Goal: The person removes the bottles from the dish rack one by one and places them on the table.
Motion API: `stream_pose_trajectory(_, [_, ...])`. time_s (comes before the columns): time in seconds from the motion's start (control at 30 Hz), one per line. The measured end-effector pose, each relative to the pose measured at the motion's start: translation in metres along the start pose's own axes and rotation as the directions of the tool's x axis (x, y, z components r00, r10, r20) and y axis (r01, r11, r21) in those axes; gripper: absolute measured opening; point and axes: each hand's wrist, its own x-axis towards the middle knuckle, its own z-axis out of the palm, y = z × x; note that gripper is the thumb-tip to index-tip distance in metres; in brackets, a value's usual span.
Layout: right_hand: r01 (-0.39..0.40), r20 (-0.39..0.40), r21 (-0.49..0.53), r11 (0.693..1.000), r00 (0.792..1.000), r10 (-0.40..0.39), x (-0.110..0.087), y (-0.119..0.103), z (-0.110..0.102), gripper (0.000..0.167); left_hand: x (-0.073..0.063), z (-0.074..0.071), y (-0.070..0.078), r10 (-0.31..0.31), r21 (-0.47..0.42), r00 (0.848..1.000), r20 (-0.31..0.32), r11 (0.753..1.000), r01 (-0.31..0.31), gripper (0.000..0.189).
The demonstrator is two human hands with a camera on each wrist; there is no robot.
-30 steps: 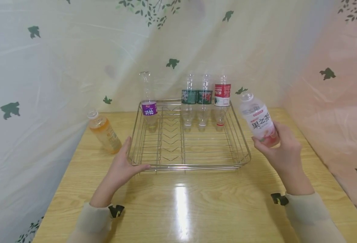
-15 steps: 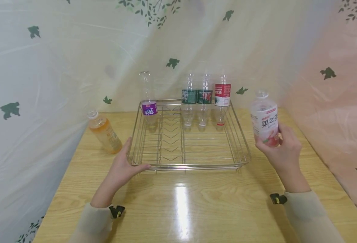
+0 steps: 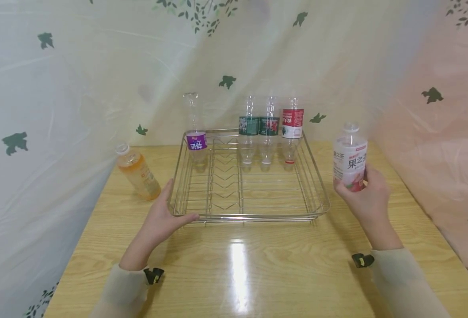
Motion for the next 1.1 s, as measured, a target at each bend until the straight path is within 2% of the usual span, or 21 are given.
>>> stream_pose_trajectory(0.07, [-0.011,0.011,-0.007,1.000,1.000,0.011,-0.001,0.002,0.001,0.045,0.000,0.000,0.000,-0.002,0.002,1.000,0.002,1.000,0.002,0.126])
stream_pose_trajectory(0.2, [-0.097,0.049,-0.017,0.995,0.994,0.098,-0.003,0.004,0.002,0.046,0.000,0.000,0.000,-0.006,0.009,1.000,0.003,1.000,0.006,0.128])
stream_pose_trajectory(0.33, [-0.183,0.086,-0.028,0.983,0.979,0.184,-0.005,0.006,0.002,0.055,0.000,0.000,0.001,-0.007,0.005,1.000,-0.001,1.000,0.007,0.127])
stream_pose_trajectory(0.47, [-0.229,0.126,-0.064,0.971,0.964,0.236,-0.006,0.008,0.003,0.063,0.001,0.000,0.002,-0.019,0.001,1.000,0.000,1.000,0.019,0.125])
stream_pose_trajectory(0.57, [-0.223,0.133,-0.068,0.972,0.964,0.231,-0.005,0.011,0.006,0.059,0.000,0.000,0.002,-0.030,0.004,1.000,0.004,1.000,0.030,0.125])
stream_pose_trajectory(0.77, [-0.163,0.089,-0.052,0.985,0.982,0.167,-0.005,0.017,0.011,0.044,0.000,0.000,0.002,-0.038,0.000,0.999,0.007,0.999,0.038,0.125])
stream_pose_trajectory(0.93, [-0.185,0.089,-0.053,0.981,0.978,0.189,-0.004,0.019,0.012,0.050,0.000,0.000,0.001,-0.029,-0.004,1.000,0.001,1.000,0.029,0.125])
stream_pose_trajectory(1.1, [-0.237,0.130,-0.051,0.970,0.962,0.241,-0.004,0.019,0.014,0.059,0.000,0.000,-0.001,-0.035,-0.020,0.999,0.001,0.999,0.035,0.127])
